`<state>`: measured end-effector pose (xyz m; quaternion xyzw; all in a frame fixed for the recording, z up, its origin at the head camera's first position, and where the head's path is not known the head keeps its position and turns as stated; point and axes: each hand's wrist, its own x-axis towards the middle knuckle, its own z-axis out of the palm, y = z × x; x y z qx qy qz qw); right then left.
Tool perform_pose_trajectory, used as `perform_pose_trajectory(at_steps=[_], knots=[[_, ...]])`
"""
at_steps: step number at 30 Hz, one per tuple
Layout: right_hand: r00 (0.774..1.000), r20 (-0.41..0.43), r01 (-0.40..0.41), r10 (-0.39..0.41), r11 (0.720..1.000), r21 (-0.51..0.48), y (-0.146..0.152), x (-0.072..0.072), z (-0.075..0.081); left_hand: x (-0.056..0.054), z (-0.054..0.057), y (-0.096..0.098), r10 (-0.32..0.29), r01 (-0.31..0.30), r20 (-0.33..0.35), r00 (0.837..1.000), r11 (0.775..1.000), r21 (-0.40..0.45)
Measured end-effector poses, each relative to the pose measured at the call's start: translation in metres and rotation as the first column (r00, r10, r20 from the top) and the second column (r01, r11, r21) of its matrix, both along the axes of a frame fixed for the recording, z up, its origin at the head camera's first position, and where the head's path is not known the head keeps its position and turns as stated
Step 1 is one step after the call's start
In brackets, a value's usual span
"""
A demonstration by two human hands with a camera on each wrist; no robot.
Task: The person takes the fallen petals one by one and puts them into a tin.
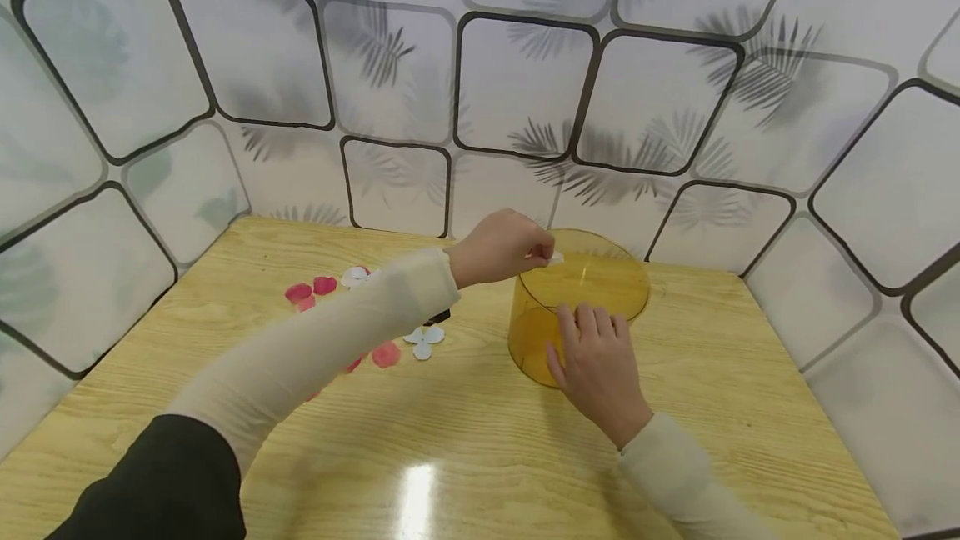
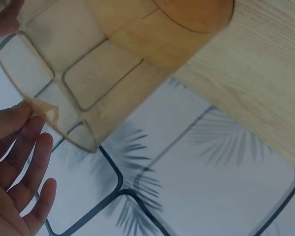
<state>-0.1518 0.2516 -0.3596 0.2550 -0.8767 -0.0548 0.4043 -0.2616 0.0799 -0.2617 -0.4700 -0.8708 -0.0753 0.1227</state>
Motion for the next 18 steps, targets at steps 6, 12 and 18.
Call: perform_pose_trajectory(at_steps=[6,12,18], knots=[[0.996,-0.091,-0.007,-0.001,0.996,-0.092,-0.004,-0.006,-0.012,-0.001,-0.009,0.014,-0.005,0.005,0.018,1.000,1.000,-0.009],[0.989,-0.146,-0.028,0.009,0.991,-0.130,-0.008,-0.008,-0.017,-0.003,-0.017,0.021,0.001,-0.001,0.012,1.000,1.000,-0.029],[0.989,-0.147,-0.021,0.002,0.991,-0.129,-0.008,-0.009,-0.016,-0.002,-0.019,0.020,0.005,-0.005,0.000,1.000,0.999,-0.039]])
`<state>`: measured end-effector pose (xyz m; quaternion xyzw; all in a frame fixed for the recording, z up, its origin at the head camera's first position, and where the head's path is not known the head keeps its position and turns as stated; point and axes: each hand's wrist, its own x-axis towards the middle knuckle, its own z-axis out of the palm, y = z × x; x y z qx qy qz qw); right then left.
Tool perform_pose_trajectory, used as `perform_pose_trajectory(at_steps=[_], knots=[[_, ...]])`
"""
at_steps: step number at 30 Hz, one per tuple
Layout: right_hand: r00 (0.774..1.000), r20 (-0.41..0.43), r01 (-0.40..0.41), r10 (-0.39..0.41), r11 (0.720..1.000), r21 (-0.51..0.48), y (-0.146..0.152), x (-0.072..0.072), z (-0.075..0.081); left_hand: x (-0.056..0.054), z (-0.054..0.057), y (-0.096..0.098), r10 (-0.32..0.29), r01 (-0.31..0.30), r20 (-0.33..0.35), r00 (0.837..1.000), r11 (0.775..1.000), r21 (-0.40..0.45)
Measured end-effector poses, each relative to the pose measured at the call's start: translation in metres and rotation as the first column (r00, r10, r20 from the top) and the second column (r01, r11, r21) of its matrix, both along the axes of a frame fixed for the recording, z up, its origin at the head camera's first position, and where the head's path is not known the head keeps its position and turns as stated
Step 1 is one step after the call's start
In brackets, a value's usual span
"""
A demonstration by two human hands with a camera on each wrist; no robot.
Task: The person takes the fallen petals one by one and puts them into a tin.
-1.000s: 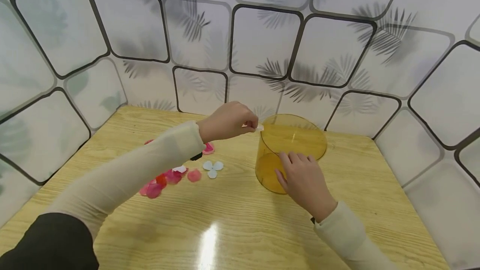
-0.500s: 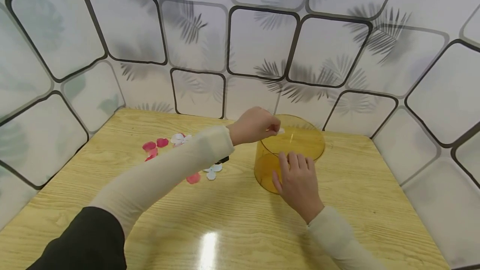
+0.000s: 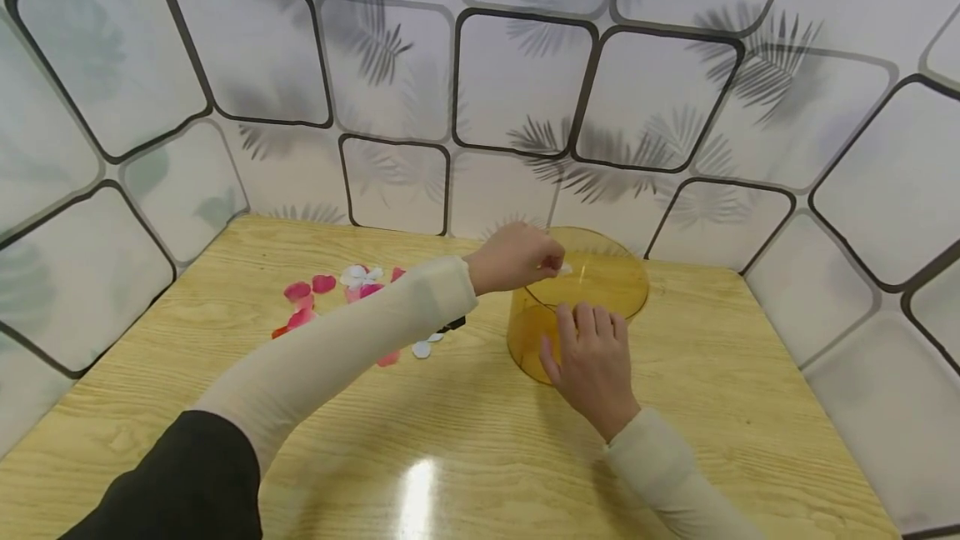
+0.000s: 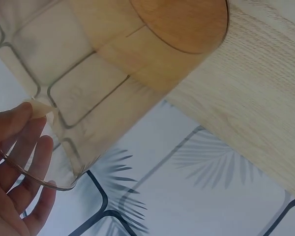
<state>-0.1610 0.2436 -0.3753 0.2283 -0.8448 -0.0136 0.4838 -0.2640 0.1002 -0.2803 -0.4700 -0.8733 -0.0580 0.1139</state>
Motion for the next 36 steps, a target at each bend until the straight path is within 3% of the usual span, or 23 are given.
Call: perform_pose_trajectory(at_steps=[13,19,23,30,36], knots=[[0.998,0.051,0.034,-0.036,0.999,0.025,0.000,0.002,0.005,-0.004,0.001,0.003,0.053,-0.051,0.067,0.996,0.998,-0.030],[0.997,0.066,0.048,-0.051,0.998,0.043,0.000,0.004,0.008,-0.001,0.007,-0.008,0.062,-0.062,0.074,0.995,0.998,-0.001],[0.996,0.067,0.051,-0.054,0.998,0.043,-0.001,0.004,0.008,0.001,0.010,-0.028,0.048,-0.050,0.031,0.998,0.998,0.046],[0.997,0.066,0.045,-0.047,0.999,0.029,-0.002,0.003,0.005,0.013,0.016,-0.083,0.025,-0.024,-0.014,1.000,0.996,0.088],[0.995,0.083,0.046,-0.049,0.998,0.031,-0.002,0.004,0.008,0.024,-0.002,-0.126,0.029,-0.028,-0.020,0.999,0.999,0.025]])
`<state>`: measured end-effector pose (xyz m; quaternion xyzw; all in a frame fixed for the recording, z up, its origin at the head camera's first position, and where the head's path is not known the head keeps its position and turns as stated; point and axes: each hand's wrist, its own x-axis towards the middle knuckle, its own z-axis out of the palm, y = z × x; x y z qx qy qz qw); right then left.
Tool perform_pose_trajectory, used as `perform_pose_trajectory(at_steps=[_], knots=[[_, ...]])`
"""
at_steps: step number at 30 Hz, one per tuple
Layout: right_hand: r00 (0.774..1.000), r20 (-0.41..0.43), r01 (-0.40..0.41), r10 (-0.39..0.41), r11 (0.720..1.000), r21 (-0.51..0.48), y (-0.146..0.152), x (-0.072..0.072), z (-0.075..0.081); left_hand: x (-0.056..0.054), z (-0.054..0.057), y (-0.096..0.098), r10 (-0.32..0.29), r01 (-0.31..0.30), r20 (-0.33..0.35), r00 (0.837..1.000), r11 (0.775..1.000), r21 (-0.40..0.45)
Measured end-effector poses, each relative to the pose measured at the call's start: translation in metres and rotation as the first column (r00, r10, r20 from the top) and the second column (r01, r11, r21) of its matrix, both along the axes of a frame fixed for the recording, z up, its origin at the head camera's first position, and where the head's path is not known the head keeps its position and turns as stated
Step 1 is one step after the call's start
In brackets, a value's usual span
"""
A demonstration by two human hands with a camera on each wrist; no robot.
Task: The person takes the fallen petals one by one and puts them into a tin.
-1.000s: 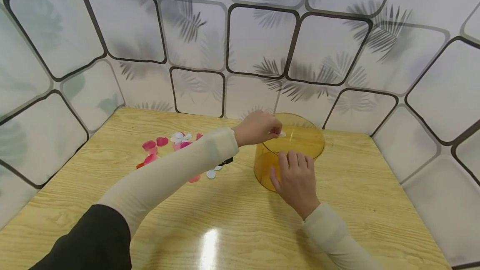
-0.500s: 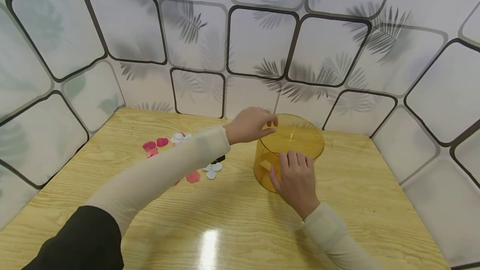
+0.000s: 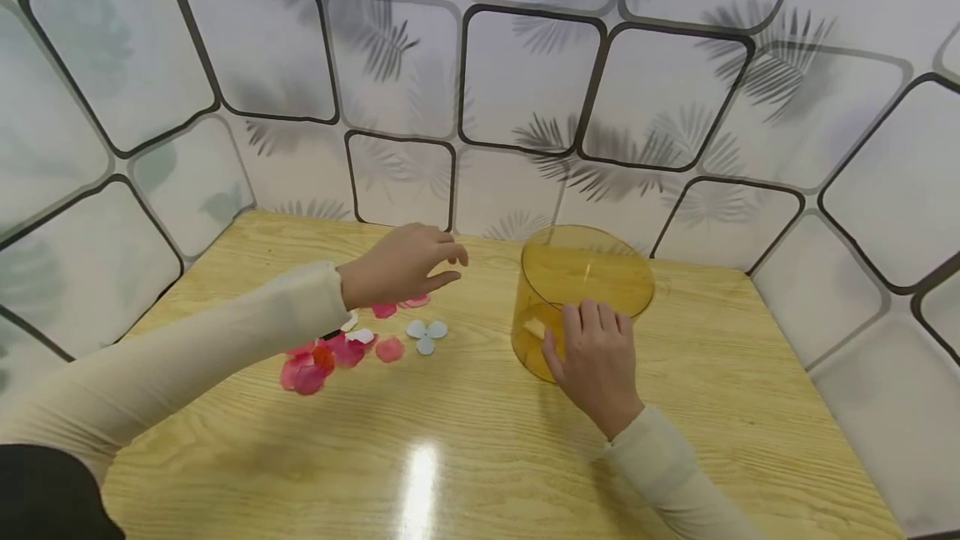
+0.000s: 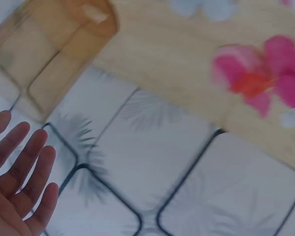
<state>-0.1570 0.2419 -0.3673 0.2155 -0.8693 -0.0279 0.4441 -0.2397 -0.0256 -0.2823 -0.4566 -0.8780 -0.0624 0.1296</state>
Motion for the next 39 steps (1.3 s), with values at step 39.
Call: perform_pose_trajectory(at_steps=[39], knots=[[0.997,0.072,-0.021,0.019,1.000,0.022,-0.001,0.001,0.011,-0.004,-0.112,-0.034,-0.178,0.173,0.011,0.984,0.939,-0.296]])
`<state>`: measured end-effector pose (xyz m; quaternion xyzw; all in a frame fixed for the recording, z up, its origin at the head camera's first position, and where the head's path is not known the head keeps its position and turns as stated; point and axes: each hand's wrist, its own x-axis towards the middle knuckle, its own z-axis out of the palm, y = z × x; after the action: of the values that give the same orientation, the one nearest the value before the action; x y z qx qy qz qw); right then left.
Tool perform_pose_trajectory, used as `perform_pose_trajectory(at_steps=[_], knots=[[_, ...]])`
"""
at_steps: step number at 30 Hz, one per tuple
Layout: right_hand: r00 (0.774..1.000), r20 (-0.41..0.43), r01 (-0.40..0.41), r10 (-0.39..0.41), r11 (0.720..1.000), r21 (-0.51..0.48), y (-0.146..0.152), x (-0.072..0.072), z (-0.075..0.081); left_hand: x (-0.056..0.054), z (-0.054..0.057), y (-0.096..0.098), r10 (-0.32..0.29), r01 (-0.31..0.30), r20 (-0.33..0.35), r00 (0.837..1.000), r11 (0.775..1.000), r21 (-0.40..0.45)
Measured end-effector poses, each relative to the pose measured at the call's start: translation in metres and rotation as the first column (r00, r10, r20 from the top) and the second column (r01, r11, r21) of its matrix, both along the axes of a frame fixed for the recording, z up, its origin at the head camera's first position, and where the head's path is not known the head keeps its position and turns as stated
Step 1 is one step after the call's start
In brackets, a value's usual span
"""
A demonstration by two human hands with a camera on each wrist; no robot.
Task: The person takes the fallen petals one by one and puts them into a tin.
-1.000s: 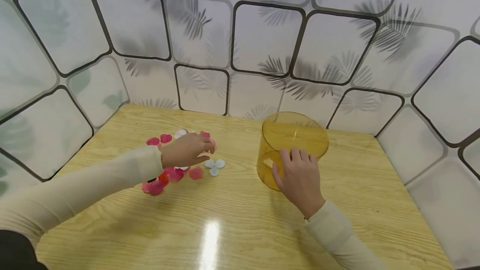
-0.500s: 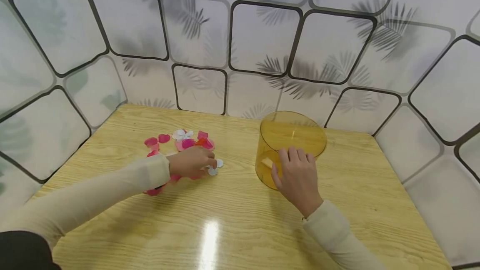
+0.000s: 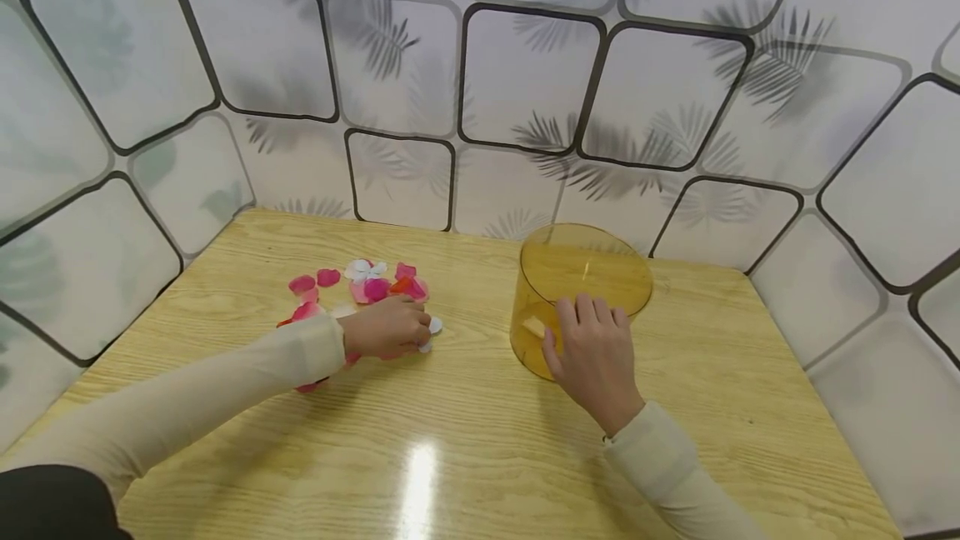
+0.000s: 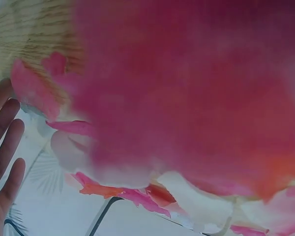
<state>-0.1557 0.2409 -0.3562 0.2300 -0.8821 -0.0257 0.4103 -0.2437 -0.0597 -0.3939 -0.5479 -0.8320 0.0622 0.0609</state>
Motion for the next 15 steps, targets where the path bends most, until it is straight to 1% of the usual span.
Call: perform_pose_trajectory(at_steps=[3,6,11,15], knots=[[1.000,-0.002,0.000,0.000,1.000,-0.001,0.000,0.000,0.000,-0.001,0.001,0.000,0.008,-0.008,0.002,1.000,1.000,-0.003],[1.000,-0.003,0.000,0.000,1.000,0.001,0.000,0.000,0.000,-0.002,0.005,0.000,0.018,-0.018,-0.006,1.000,1.000,-0.006],[1.000,0.008,0.003,-0.003,1.000,0.009,0.000,0.000,0.001,-0.004,0.011,0.001,0.020,-0.019,-0.050,0.999,1.000,0.021],[1.000,0.008,0.007,-0.007,1.000,0.008,0.000,0.001,0.002,-0.004,0.013,0.001,0.020,-0.018,-0.072,0.997,0.999,0.034]])
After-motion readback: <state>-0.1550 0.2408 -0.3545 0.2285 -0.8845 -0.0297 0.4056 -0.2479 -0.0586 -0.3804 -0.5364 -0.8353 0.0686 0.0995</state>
